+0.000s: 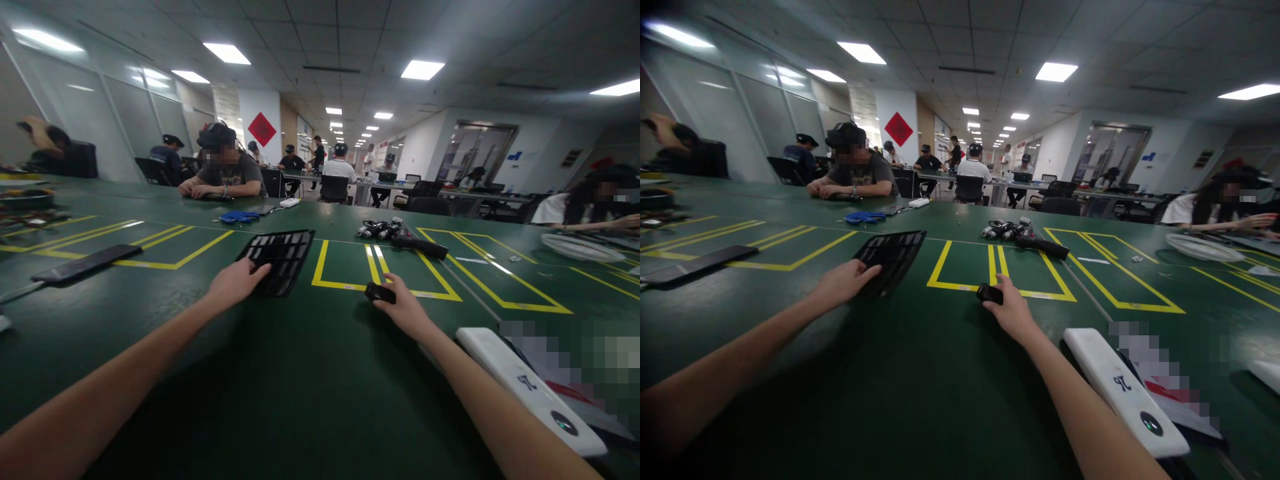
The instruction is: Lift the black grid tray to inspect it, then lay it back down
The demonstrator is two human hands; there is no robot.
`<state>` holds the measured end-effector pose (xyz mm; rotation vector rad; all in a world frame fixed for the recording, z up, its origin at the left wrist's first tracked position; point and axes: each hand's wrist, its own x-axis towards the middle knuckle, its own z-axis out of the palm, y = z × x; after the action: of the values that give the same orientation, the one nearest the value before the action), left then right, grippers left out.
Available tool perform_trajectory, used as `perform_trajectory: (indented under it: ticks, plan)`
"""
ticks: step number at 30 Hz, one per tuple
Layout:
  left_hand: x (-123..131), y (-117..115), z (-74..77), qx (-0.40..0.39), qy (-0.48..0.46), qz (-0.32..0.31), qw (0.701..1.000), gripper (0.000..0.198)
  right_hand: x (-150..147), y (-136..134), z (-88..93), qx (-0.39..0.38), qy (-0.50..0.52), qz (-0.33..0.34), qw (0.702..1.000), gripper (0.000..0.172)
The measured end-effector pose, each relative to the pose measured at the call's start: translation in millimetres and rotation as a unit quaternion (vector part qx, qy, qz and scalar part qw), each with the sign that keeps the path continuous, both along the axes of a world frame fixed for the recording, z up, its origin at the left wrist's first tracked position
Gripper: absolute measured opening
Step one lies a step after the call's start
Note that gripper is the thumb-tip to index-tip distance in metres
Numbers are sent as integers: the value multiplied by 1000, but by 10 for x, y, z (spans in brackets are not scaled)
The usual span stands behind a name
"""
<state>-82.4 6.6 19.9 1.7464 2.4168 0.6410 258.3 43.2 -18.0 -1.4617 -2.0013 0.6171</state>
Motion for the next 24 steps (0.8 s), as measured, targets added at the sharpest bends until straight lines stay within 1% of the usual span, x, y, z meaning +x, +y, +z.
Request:
perform_trajectory:
  ticks: [2,4,5,7,9,12,15,18,20,22,24]
  plan:
    - [441,-108,-29,20,-7,-85,996,43,-126,-97,-11,-27,107,106,988,62]
    - [800,-240,-68,31,-13,-178,984,40,-228,-198,-32,-23,170,195,966,58]
    - [931,-303,-91,36,-11,-210,977,40,-264,-243,-41,-5,182,226,957,54]
    - [1091,-400,-144,41,-7,-257,966,41,-306,-317,-48,41,187,254,948,44]
    - [1139,-449,-202,40,-12,-280,959,41,-320,-366,-31,56,169,256,950,43]
    - [1118,-460,-282,33,-35,-292,955,40,-327,-400,8,62,148,266,950,50]
    - [1106,-462,-317,27,-49,-298,953,41,-343,-391,-22,78,164,276,944,54]
    - [1133,-476,-300,15,-47,-307,950,43,-359,-364,-145,34,198,264,943,43]
    - [1149,-476,-275,6,-57,-310,949,42,-360,-356,-226,8,210,267,940,40]
    - [1145,-457,-251,-4,-88,-314,945,41,-354,-364,-262,2,208,292,933,42]
    - [1117,-425,-230,-13,-156,-300,941,36,-345,-383,-246,12,194,317,929,45]
